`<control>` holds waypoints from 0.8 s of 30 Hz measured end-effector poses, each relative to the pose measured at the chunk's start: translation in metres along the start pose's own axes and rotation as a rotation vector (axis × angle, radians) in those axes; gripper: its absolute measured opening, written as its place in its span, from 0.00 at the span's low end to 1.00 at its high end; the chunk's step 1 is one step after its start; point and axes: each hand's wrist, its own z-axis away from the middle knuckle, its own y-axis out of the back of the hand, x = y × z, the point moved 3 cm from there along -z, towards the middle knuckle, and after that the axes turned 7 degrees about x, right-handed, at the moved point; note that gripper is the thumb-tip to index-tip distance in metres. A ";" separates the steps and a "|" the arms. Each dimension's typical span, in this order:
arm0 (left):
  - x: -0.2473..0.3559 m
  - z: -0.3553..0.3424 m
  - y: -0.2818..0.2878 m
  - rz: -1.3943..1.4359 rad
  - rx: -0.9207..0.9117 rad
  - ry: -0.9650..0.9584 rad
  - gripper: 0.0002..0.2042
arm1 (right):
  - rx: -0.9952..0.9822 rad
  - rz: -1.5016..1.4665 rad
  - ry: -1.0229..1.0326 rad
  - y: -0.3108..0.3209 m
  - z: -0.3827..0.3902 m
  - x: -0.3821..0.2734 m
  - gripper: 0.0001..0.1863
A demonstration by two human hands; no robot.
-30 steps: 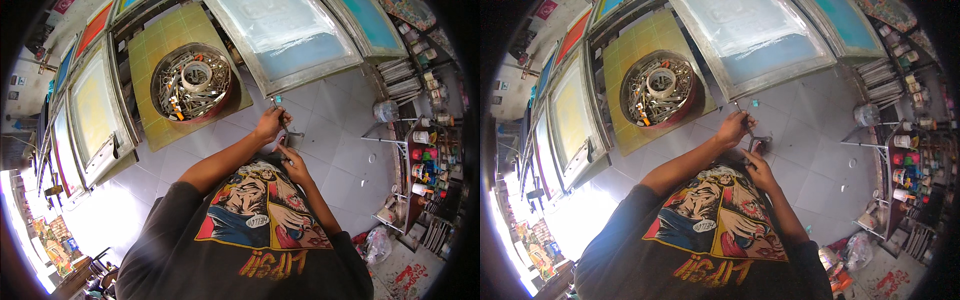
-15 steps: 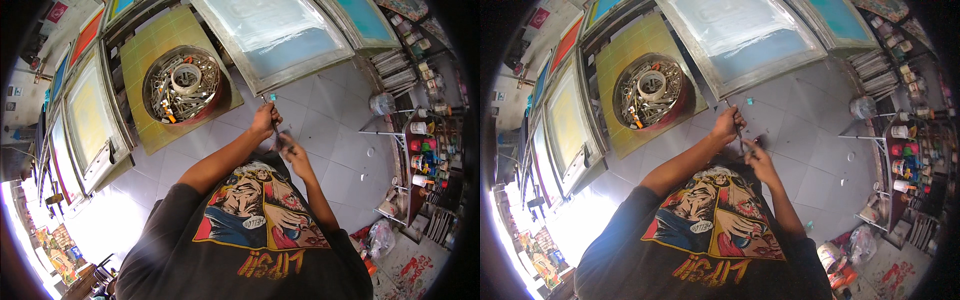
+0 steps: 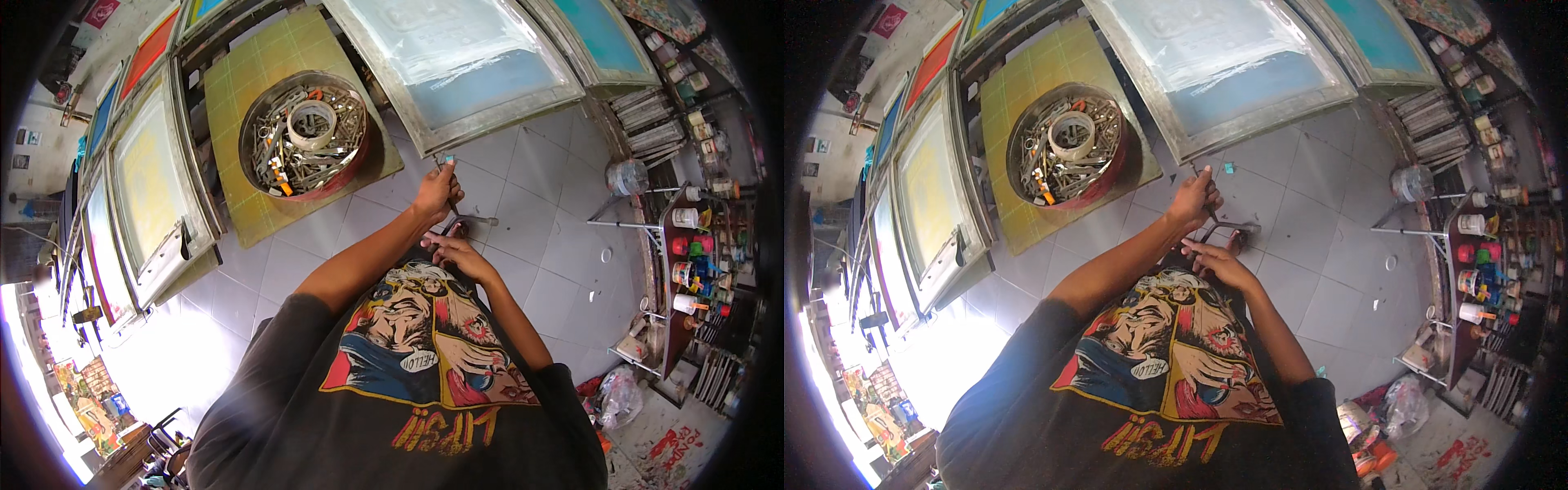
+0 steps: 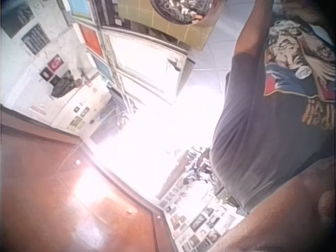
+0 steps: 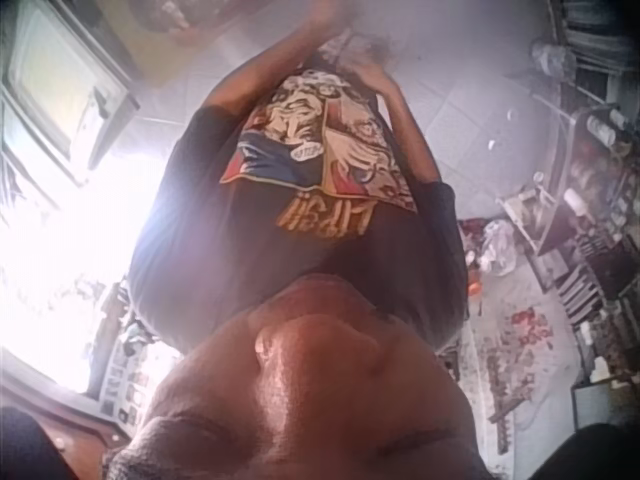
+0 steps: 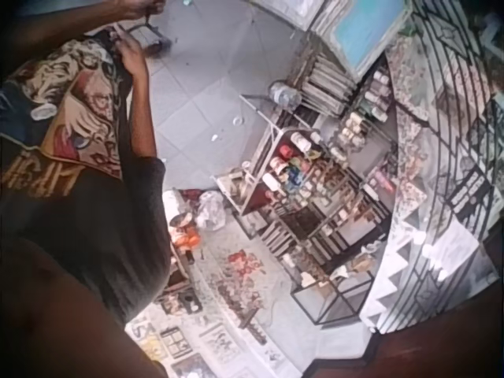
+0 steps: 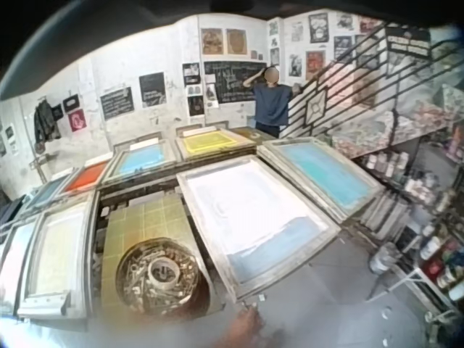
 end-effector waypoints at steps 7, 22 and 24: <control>-0.004 -0.004 -0.003 0.076 0.111 0.024 0.14 | 0.259 0.082 -0.066 0.019 -0.011 0.028 0.25; -0.009 -0.015 -0.006 0.187 0.193 0.111 0.15 | 0.473 -0.106 -0.172 0.019 -0.016 0.035 0.27; -0.012 -0.016 -0.002 0.207 0.173 0.096 0.16 | 0.421 -0.259 -0.179 0.020 -0.012 0.031 0.27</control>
